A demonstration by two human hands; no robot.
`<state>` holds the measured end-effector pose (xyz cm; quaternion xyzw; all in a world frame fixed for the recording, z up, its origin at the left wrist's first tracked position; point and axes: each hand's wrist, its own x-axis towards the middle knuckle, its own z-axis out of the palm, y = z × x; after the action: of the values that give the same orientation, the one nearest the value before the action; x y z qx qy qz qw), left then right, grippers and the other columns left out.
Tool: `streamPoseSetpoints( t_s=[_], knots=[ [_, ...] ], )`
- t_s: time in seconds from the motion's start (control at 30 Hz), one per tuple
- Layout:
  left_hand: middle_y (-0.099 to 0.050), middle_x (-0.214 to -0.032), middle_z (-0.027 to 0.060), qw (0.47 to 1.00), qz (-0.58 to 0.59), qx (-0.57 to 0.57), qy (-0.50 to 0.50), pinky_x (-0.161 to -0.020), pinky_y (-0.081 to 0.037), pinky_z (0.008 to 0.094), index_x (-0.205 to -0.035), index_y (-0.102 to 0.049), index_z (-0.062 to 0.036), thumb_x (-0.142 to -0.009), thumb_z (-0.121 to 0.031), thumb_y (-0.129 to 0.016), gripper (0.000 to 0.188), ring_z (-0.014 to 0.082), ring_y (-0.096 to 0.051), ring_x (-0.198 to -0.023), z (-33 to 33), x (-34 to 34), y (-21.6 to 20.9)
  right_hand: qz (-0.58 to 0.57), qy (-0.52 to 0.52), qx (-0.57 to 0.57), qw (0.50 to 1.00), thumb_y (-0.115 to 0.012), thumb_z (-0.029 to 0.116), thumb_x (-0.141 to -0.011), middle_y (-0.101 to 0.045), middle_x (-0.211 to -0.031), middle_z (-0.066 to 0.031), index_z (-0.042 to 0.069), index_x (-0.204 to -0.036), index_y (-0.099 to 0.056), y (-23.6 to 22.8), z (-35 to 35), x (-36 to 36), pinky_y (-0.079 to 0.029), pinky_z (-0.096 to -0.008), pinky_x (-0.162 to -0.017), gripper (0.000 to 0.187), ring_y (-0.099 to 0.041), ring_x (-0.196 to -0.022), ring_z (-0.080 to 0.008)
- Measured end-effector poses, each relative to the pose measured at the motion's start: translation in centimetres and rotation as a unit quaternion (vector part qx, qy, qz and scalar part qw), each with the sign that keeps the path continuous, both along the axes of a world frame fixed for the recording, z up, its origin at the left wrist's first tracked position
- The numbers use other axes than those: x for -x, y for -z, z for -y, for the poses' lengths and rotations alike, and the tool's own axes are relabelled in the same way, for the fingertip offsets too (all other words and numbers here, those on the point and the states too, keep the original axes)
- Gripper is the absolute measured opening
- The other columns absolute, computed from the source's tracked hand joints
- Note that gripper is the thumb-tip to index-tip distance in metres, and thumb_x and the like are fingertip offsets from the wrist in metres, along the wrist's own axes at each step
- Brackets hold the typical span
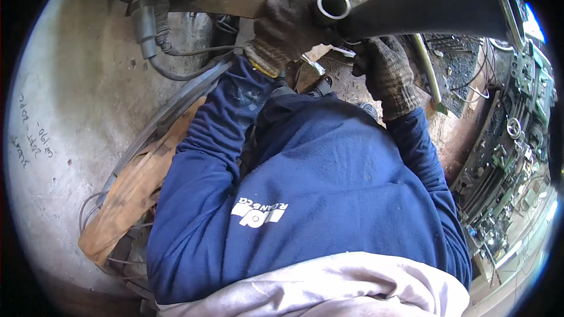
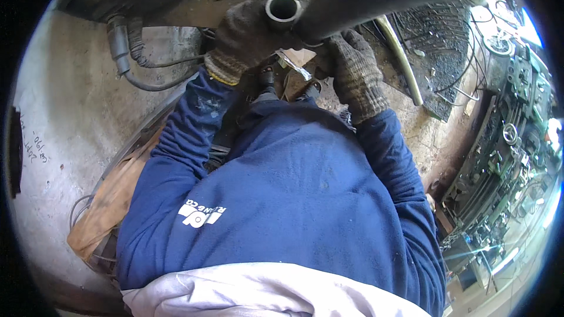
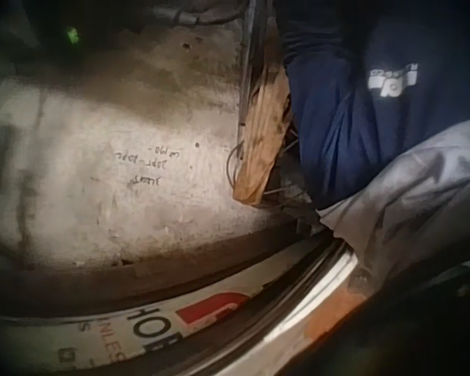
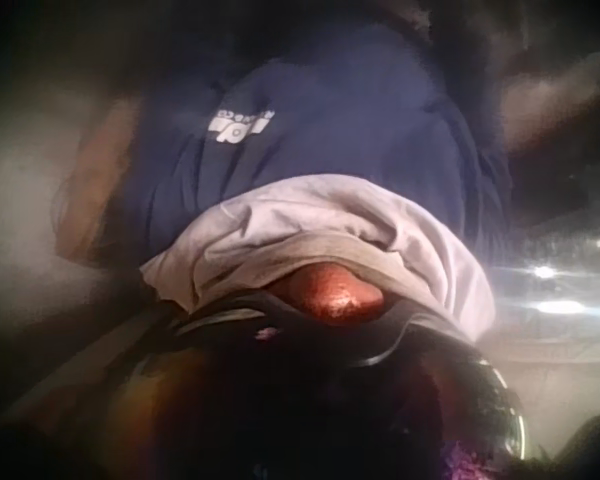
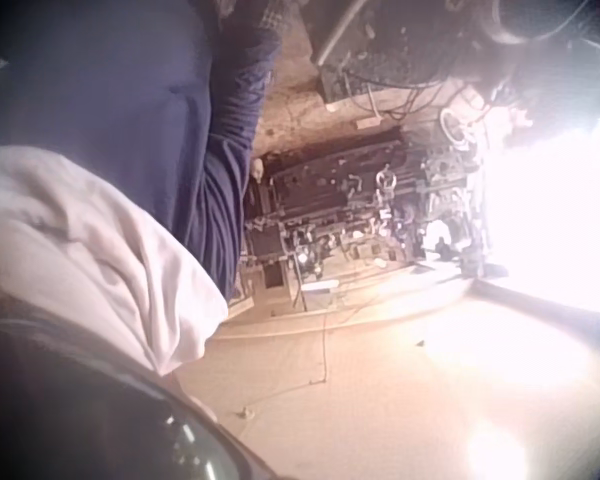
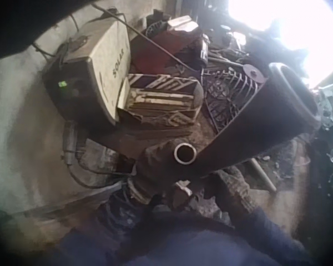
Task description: The person positions a metal ring onto a metal pipe, secure the component by striking it with a hammer, and then uses an angle grinder on the metal assembly.
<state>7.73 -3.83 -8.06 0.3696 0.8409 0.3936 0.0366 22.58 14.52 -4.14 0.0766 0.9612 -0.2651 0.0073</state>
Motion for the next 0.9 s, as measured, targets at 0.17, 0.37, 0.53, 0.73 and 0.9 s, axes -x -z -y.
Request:
streamPoseSetpoints(
  t_s=[0.17, 0.37, 0.53, 0.73, 0.9],
  knots=[
    [-0.074, -0.103, 0.0113, 0.997, -0.069, -0.031, 0.021, -0.082, -0.059, 0.0416, -0.119, -0.069, -0.0109, -0.065, -0.06, -0.09, 0.076, 0.0305, -0.073, -0.095, 0.3, 0.4, 0.3, -0.004, 0.013, 0.071, 0.997, -0.069, 0.004, -0.085, -0.065, -0.121, -0.0162, 0.01, -0.126, -0.066, 0.6, -0.3, 0.0, -0.055, -0.043, -0.095, 0.042, -0.064, -0.111, -0.0363],
    [-0.074, -0.106, 0.0122, 0.996, -0.028, -0.083, 0.028, -0.082, -0.059, 0.0421, -0.119, -0.069, -0.0098, -0.068, -0.061, -0.088, 0.075, 0.0307, -0.073, -0.096, 0.5, 0.4, 0.3, -0.061, -0.008, 0.032, 0.998, -0.064, 0.009, -0.093, -0.064, -0.114, -0.0125, 0.008, -0.124, -0.066, 1.2, -0.2, -0.2, -0.059, -0.0346, -0.086, 0.031, -0.067, -0.106, -0.0255],
    [-0.074, -0.101, 0.0112, 0.984, -0.064, -0.163, -0.025, -0.079, -0.059, 0.0411, -0.114, -0.07, -0.0094, -0.071, -0.054, -0.09, 0.065, 0.0287, -0.074, -0.092, 0.1, -0.7, 0.5, -0.066, 0.056, 0.275, 0.958, -0.065, 0.011, -0.095, -0.063, -0.106, -0.0115, 0.005, -0.121, -0.065, 2.4, 0.6, -0.4, -0.06, -0.0329, -0.076, 0.027, -0.069, -0.097, -0.0215],
    [-0.074, -0.092, 0.0091, 0.967, 0.229, -0.012, -0.109, -0.077, -0.058, 0.0355, -0.108, -0.072, -0.0065, -0.084, -0.036, -0.084, 0.04, 0.0213, -0.073, -0.088, 1.2, -5.9, -2.6, -0.058, 0.039, 0.157, 0.985, -0.073, 0.008, -0.082, -0.065, -0.108, -0.0154, 0.006, -0.12, -0.065, 2.4, 0.8, -0.6, -0.055, -0.0422, -0.081, 0.039, -0.065, -0.099, -0.0343],
    [-0.075, -0.096, 0.0083, 0.913, 0.382, -0.129, -0.062, -0.08, -0.055, 0.0319, -0.11, -0.071, -0.0023, -0.094, -0.027, -0.073, 0.03, 0.0171, -0.072, -0.085, 0.5, -6.8, 0.9, -0.037, 0.203, 0.481, 0.852, -0.065, 0.031, -0.1, -0.067, -0.09, -0.0078, 0.0, -0.11, -0.064, 2.6, 1.8, 0.1, -0.056, -0.0309, -0.062, 0.032, -0.068, -0.074, -0.0172]
  ],
)
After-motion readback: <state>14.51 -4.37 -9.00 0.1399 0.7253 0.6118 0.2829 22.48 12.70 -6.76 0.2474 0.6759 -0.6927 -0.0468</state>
